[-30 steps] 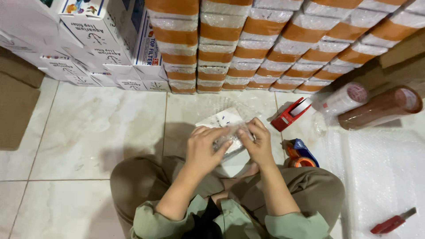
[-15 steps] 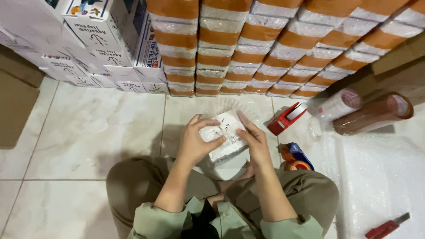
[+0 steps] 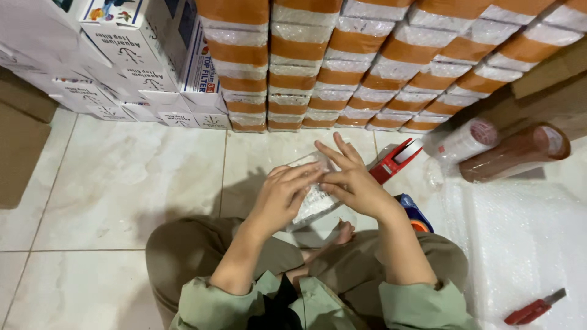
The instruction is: The person sits on the floor and wraps small white boxes in bubble wrap. They use a red utility knife to cut the bubble wrap, then fold it around the boxes. Finally, they use a handheld tape dispenser to seal the wrapped packages and stack them on a pile.
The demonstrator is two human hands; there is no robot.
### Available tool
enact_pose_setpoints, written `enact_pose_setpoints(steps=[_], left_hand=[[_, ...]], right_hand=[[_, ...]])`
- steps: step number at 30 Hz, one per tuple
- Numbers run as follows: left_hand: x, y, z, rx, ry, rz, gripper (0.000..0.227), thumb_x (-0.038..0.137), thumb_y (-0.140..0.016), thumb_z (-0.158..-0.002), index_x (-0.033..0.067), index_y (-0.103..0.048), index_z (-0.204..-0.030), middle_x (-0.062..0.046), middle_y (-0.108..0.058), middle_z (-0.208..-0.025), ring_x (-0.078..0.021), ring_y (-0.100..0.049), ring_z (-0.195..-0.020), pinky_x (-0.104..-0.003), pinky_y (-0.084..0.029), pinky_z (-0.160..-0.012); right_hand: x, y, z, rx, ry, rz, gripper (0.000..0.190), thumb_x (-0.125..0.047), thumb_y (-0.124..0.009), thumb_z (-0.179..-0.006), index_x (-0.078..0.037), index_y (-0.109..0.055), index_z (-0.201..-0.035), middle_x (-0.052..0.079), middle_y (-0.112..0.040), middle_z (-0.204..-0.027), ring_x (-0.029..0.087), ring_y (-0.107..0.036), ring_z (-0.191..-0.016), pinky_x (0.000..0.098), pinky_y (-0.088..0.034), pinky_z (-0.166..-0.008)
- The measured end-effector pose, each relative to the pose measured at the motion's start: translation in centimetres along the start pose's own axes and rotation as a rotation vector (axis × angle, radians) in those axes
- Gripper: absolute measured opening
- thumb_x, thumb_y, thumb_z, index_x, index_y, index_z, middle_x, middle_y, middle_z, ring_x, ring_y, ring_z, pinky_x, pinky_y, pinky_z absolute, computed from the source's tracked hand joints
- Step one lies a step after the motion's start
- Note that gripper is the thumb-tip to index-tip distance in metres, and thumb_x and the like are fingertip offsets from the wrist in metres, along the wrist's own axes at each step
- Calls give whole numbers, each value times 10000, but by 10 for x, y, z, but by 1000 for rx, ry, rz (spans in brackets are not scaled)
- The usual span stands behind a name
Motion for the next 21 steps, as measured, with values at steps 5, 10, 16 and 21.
enact_pose_setpoints(steps=[5,10,16,21], left_hand=[[5,1,-2,-43,-46,-40,310,68,-560,-866,115,-642,-1161,-103,-639,-1185,-305,-608,-1078,-448,-399,-966],[22,3,-6,-6,8,-99,494,51,-563,-870,5,-383,-1328,-242,-446,-1314,-406,-373,-1265,-496,-277,-1060],[5,-15,-2,-97,89,-247,144,126,-518,-897,86,-645,-952,-42,-506,-943,-247,-476,-985,-361,-360,-961],[31,-32,9,-36,-77,-294,238,112,-496,-919,173,-721,-966,36,-485,-719,-146,-464,-721,-255,-415,-786]], right_hand=[[-11,8,-10,91,176,-165,75,-64,-713,-749,-66,-734,-821,154,-633,-1026,393,-555,-1118,516,-387,-985],[3,-3,-5,219,230,-70,90,-68,-730,-730,-144,-692,-700,-5,-564,-758,224,-566,-823,379,-424,-855],[7,-1,0,289,230,-213,120,-41,-710,-726,-148,-662,-700,-17,-539,-653,202,-503,-671,340,-421,-763],[119,-10,7,483,237,-1115,194,-28,-767,-663,46,-592,-706,157,-570,-600,268,-542,-622,350,-453,-628]])
Point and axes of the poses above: each hand's wrist, its own z-axis away from the middle knuckle, its own y-axis out of the back of the hand, x = y × z, the point moved 5 cm from there along -z, towards the middle knuckle
